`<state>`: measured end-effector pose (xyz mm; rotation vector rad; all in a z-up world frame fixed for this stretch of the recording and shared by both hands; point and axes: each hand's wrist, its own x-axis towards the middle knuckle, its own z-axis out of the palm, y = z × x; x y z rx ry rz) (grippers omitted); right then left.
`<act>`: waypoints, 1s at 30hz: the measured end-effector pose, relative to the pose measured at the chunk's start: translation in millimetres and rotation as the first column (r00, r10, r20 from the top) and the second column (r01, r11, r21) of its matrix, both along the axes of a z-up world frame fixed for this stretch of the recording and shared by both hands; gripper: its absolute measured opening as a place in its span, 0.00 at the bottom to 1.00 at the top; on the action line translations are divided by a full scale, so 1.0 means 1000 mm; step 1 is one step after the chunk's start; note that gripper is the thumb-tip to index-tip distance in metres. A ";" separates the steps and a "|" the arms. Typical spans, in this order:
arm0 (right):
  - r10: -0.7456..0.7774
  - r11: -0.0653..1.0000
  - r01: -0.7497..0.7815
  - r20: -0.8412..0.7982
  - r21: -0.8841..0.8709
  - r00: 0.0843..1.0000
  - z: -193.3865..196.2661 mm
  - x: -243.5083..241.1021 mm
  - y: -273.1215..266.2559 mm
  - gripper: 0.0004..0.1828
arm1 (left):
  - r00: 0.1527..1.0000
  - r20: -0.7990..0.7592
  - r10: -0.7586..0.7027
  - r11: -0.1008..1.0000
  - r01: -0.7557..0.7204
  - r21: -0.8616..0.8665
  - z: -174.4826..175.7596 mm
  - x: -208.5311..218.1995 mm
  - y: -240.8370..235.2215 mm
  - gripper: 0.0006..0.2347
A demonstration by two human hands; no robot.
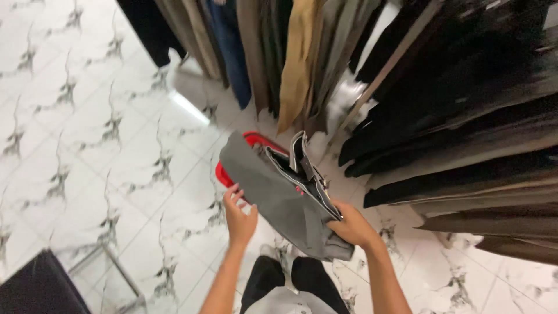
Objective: Picking up trousers from a shopping basket and hanging them onto a clothing rack.
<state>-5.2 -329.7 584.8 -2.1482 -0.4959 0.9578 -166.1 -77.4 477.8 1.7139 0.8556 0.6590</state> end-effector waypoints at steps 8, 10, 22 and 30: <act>-0.010 0.995 0.011 -0.006 0.094 1.000 0.221 -0.025 -0.035 0.34 | 0.822 0.130 -0.554 0.806 0.569 -0.164 0.169 0.089 0.032 0.40; -0.022 0.991 0.020 0.017 0.131 1.000 0.221 -0.024 -0.062 0.34 | 0.735 0.190 -0.651 0.738 0.671 -0.070 0.193 0.097 0.033 0.41; -0.105 0.977 0.143 0.228 -0.156 0.968 0.380 -0.085 -0.143 0.31 | 0.249 0.544 -0.802 0.363 0.925 0.113 0.289 0.123 -0.048 0.07; -0.406 0.892 0.449 0.538 0.056 0.739 0.272 -0.103 -0.282 0.17 | 0.534 0.487 -0.691 0.649 0.756 0.090 0.288 0.103 -0.111 0.17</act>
